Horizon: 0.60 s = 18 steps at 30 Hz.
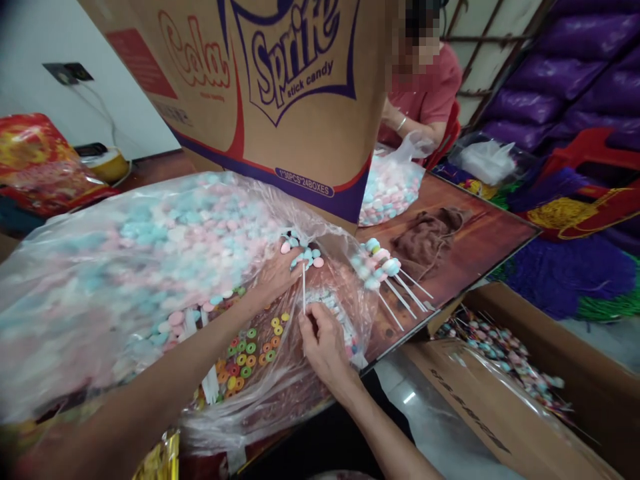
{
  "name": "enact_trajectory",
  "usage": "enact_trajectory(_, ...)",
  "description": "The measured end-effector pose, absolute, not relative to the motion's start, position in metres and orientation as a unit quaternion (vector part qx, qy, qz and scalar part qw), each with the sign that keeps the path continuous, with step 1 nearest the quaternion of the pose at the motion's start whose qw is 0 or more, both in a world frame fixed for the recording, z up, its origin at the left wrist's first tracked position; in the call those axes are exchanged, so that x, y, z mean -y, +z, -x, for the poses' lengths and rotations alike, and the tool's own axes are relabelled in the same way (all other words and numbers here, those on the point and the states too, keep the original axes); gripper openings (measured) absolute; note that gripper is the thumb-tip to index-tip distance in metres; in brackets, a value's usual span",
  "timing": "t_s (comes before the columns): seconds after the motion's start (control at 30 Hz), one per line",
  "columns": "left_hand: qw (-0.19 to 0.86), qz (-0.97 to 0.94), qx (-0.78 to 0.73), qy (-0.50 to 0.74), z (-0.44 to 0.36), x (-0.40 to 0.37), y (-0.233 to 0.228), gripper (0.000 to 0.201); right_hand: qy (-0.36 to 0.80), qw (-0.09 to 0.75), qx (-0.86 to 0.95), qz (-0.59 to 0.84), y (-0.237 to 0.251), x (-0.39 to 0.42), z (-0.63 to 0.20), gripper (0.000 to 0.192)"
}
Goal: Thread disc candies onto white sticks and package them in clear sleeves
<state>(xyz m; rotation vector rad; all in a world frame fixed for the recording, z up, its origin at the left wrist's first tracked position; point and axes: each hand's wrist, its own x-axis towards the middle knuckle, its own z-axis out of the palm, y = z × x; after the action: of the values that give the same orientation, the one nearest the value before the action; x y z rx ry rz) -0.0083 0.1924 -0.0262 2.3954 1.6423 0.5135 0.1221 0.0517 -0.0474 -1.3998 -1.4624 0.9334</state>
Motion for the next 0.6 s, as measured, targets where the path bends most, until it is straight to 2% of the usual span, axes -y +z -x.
enact_trajectory(0.13, 0.109, -0.824, -0.516, 0.206, 0.023, -0.167, -0.022, 0.03, 0.394, 0.466, 0.557, 0.563, -0.044, -0.051, -0.124, 0.025)
enact_trajectory(0.4, 0.186, -0.835, -0.465, 0.23, 0.058, -0.15, -0.007, 0.04, 0.403, 0.522, 0.515, 0.547, -0.037, -0.054, -0.13, 0.031)
enact_trajectory(0.47, 0.169, -0.827, -0.474, 0.252, 0.062, -0.147, -0.002, 0.035, 0.418, 0.537, 0.494, 0.541, -0.036, -0.054, -0.131, 0.032)
enact_trajectory(0.6, 0.06, -0.815, -0.498, 0.292, 0.059, -0.13, 0.002, 0.03, 0.493, 0.568, 0.401, 0.524, -0.035, -0.054, -0.131, 0.024)
